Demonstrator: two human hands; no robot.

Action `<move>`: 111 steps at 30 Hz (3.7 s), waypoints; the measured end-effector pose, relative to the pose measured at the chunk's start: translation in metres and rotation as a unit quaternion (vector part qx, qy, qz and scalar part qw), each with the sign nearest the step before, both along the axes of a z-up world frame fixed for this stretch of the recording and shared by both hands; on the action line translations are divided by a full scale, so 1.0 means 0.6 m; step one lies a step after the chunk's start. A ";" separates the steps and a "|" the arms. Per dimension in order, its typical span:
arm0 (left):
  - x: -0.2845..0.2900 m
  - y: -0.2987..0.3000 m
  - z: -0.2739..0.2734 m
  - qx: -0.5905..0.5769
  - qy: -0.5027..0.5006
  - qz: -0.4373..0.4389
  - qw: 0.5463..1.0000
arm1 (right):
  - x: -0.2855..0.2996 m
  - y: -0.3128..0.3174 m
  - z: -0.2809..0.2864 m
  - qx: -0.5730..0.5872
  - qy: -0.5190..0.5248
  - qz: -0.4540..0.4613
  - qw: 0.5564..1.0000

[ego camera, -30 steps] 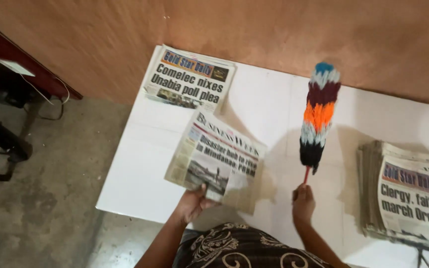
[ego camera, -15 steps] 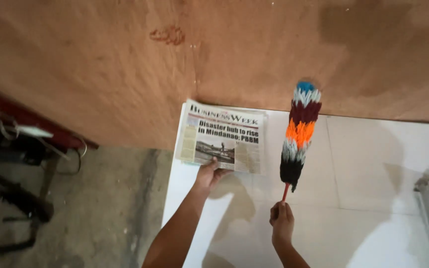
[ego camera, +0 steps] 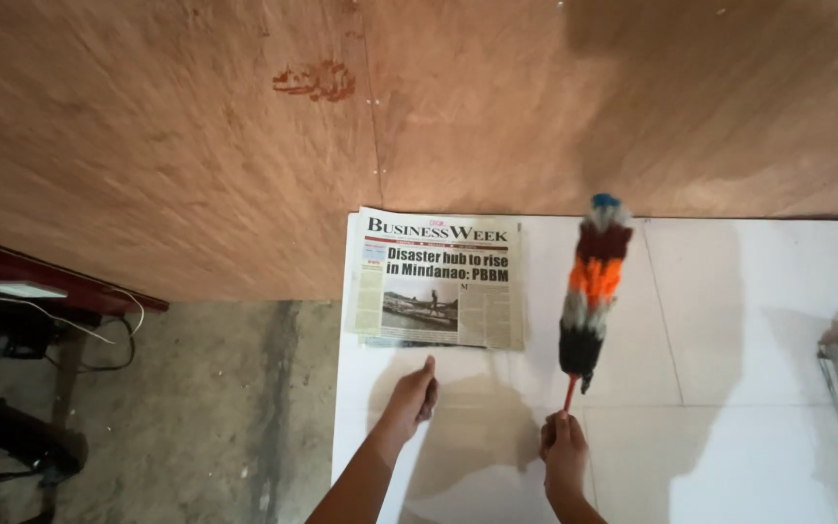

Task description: Dusting and organizing various newspapers on a table using a feather duster.

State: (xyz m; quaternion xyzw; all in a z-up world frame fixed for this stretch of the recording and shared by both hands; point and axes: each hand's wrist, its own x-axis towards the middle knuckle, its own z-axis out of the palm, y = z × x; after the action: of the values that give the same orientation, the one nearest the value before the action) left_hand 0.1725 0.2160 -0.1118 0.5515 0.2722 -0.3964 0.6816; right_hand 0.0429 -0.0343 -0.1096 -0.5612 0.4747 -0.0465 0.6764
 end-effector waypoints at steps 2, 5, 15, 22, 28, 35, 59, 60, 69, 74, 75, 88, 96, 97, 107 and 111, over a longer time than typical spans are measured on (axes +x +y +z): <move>-0.045 0.000 0.004 -0.086 -0.034 0.034 0.995 | -0.019 -0.005 -0.006 -0.001 0.018 0.018 1.000; -0.086 -0.013 0.017 -0.060 -0.055 0.027 0.996 | -0.031 -0.007 0.066 0.038 0.014 0.019 0.999; -0.154 -0.175 0.044 -0.043 -0.096 0.042 0.994 | -0.188 -0.207 0.111 -0.042 -0.029 -0.068 0.996; -0.232 -0.503 0.055 0.035 -0.109 -0.124 0.986 | -0.324 -0.456 0.127 -0.055 -0.151 -0.135 0.978; -0.355 -0.879 0.054 0.057 -0.419 -0.273 0.864 | -0.430 -0.759 0.124 -0.137 -0.203 -0.129 0.961; -0.440 -1.201 0.140 0.073 -0.756 -0.450 0.469 | -0.534 -0.923 0.148 -0.127 -0.237 -0.193 0.944; -0.339 -1.012 0.179 0.333 -0.617 -0.425 0.573 | -0.498 -0.951 0.150 -0.043 -0.224 -0.104 0.968; -0.340 -0.973 0.186 0.345 -0.609 -0.416 0.580 | -0.488 -0.931 0.160 -0.037 -0.224 -0.086 0.970; -0.406 -0.571 0.050 0.381 -0.705 -0.344 0.489 | -0.411 -0.719 0.107 -0.237 -0.162 0.169 0.943; -0.468 -0.404 -0.163 0.413 -0.653 -0.364 0.521 | -0.422 -0.632 0.061 -0.496 -0.146 0.477 0.711; -0.467 -0.406 -0.114 0.415 -0.652 -0.363 0.521 | -0.423 -0.633 0.040 -0.495 -0.148 0.478 0.710; -0.417 -0.399 0.000 0.350 -0.651 -0.341 0.581 | -0.416 -0.618 -0.154 -0.614 -0.041 0.192 0.765; -0.399 -0.437 -0.004 0.487 -0.423 -0.283 0.710 | -0.409 -0.511 -0.013 -0.691 -0.071 0.327 0.640; -0.390 -0.437 -0.001 0.475 -0.415 -0.282 0.723 | -0.405 -0.530 -0.023 -0.616 0.036 0.309 0.724; -0.384 -0.437 0.043 0.410 -0.401 -0.275 0.772 | -0.388 -0.598 -0.124 -0.412 0.145 0.187 0.880; -0.382 -0.413 -0.078 0.443 -0.445 -0.336 0.702 | -0.388 -0.542 -0.062 -0.397 0.206 0.214 0.868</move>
State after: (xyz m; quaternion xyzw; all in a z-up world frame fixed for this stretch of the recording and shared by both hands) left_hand -0.0568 -0.0317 -0.1588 0.9569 -0.1219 -0.1414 0.2223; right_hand -0.1899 -0.3593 -0.1467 -0.8673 0.4127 0.0318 0.2766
